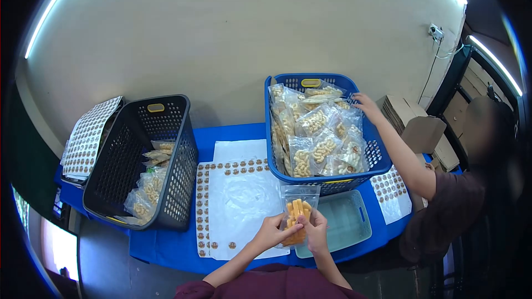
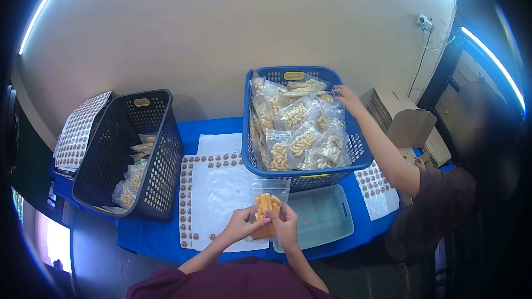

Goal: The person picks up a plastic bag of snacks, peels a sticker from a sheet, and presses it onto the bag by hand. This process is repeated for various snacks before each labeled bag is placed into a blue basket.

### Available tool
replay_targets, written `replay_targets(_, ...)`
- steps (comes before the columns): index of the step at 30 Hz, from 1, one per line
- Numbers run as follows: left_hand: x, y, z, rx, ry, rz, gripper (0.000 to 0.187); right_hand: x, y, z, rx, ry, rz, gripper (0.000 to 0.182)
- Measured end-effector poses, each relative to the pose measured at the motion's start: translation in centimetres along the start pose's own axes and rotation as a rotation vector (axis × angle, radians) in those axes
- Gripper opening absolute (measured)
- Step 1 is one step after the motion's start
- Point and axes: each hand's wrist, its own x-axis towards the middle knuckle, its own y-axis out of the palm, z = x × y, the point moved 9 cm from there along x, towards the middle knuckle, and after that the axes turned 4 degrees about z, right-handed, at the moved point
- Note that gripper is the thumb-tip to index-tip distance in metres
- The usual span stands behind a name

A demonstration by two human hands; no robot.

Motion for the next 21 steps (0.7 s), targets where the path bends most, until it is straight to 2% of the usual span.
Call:
replay_targets(5, -0.5, -0.1, 0.0, -0.029, -0.035, 0.048, 0.034, 0.1, -0.9, -1.2, 0.006, 0.02, 0.002, 0.025)
replay_targets(8, -1.3, -0.5, 1.0, -0.02, 0.009, 0.009, 0.032, 0.0, 0.3, -0.8, -0.038, 0.057, 0.046, 0.023)
replay_targets(11, -2.4, -0.8, 3.7, -0.323, -0.02, -0.138, 0.032, 0.7, 0.7, -2.0, 0.11, 0.131, 0.069, 0.022)
replay_targets(14, -3.2, -2.9, 3.8, -0.19, 0.034, -0.316, 0.034, 0.4, 3.6, -1.7, -0.101, 0.012, 0.176, 0.022)
replay_targets(15, -3.6, -2.9, 4.8, -0.229, -0.08, -0.272, 0.033, 0.3, 3.6, -2.7, -0.139, 0.071, 0.19, 0.026)
replay_targets(18, -4.5, -3.6, 4.7, -0.18, -0.111, -0.305, 0.034, 0.1, 4.0, -3.8, -0.19, 0.117, 0.174, 0.024)
replay_targets(21, -4.9, -4.2, 2.3, -0.241, -0.033, -0.295, 0.033, -0.2, 4.9, -3.1, -0.118, 0.11, 0.22, 0.024)
